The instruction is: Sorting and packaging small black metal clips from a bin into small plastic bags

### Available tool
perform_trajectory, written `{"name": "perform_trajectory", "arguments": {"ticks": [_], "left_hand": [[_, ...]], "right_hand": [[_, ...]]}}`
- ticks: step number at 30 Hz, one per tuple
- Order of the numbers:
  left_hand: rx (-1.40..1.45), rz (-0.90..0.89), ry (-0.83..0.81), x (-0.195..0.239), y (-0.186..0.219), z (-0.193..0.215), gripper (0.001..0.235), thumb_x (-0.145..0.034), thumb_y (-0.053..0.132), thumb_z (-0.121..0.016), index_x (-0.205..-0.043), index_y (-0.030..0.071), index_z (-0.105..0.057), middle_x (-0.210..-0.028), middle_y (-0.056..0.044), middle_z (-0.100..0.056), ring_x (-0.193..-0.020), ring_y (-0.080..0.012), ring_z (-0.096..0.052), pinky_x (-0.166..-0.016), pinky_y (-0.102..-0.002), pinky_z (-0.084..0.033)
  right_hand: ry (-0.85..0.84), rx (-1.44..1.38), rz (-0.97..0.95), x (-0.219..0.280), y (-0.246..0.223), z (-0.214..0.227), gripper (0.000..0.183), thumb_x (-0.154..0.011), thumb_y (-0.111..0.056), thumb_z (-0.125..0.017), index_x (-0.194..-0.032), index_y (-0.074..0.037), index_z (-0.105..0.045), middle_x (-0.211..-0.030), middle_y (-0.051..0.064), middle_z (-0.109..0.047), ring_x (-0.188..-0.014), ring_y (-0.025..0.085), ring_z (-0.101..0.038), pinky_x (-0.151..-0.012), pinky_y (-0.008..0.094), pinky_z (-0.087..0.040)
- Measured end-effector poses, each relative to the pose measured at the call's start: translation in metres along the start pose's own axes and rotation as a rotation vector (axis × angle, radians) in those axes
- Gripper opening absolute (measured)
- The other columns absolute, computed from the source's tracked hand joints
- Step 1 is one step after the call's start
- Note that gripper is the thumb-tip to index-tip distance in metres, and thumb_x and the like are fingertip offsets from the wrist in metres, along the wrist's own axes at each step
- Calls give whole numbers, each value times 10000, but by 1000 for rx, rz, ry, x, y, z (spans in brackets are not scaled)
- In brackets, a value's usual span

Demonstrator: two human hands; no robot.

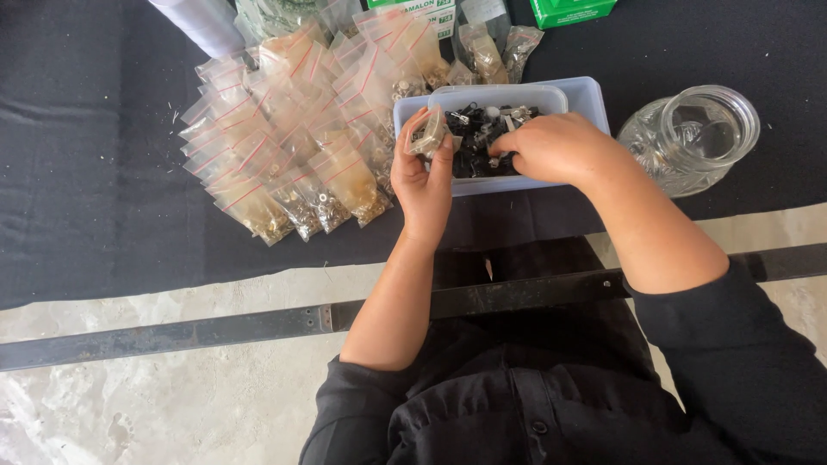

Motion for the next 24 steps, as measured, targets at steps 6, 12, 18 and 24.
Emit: {"name": "perform_trajectory", "arguments": {"ticks": [6,12,18,24], "left_hand": [[1,26,19,2,10,-2,434,-1036,34,-683,-1444,38,-533,-1294,-184,-694,-1251,-187,-610,-1028,-411,-580],[115,-20,28,5,7,-5,286,-1056,92,-642,-1340,76,-607,-1418,-113,-524,-1256,-210,-610,-1009,-374,-644],[20,-18,17,5,11,-3,282,-1054,122,-651,-1333,101,-623,-1406,-94,-555,-1278,-209,-618,-1028,-353,-600],[-16,-21,4,4,13,-4,271,-1051,106,-648,-1321,102,-625,-1389,-99,-575,-1298,-201,-607,-1050,-359,-583]], "right_hand": [[56,-10,-13,-8,20,0,335,-999,-271,-518,-1207,-278,-780,-1155,107,-785,-1149,388,-693,-982,567,-519],[316,-98,47,-62,8,-8,319,-1045,-276,-504,-1239,-296,-756,-1205,-46,-751,-1128,288,-668,-756,512,-534],[420,89,101,-114,13,-39,257,-1047,-349,-614,-850,-188,-651,-734,49,-679,-718,353,-678,-554,469,-468],[277,32,83,-99,13,-27,187,-992,-230,-616,-1163,-188,-678,-926,48,-744,-849,338,-698,-635,484,-500]]}}
Point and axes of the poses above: each hand's wrist, its own x-axis away from the middle knuckle, its own z-axis out of the back of the hand, y = z × x, the point moved 2 cm from there along -x, towards the middle knuckle
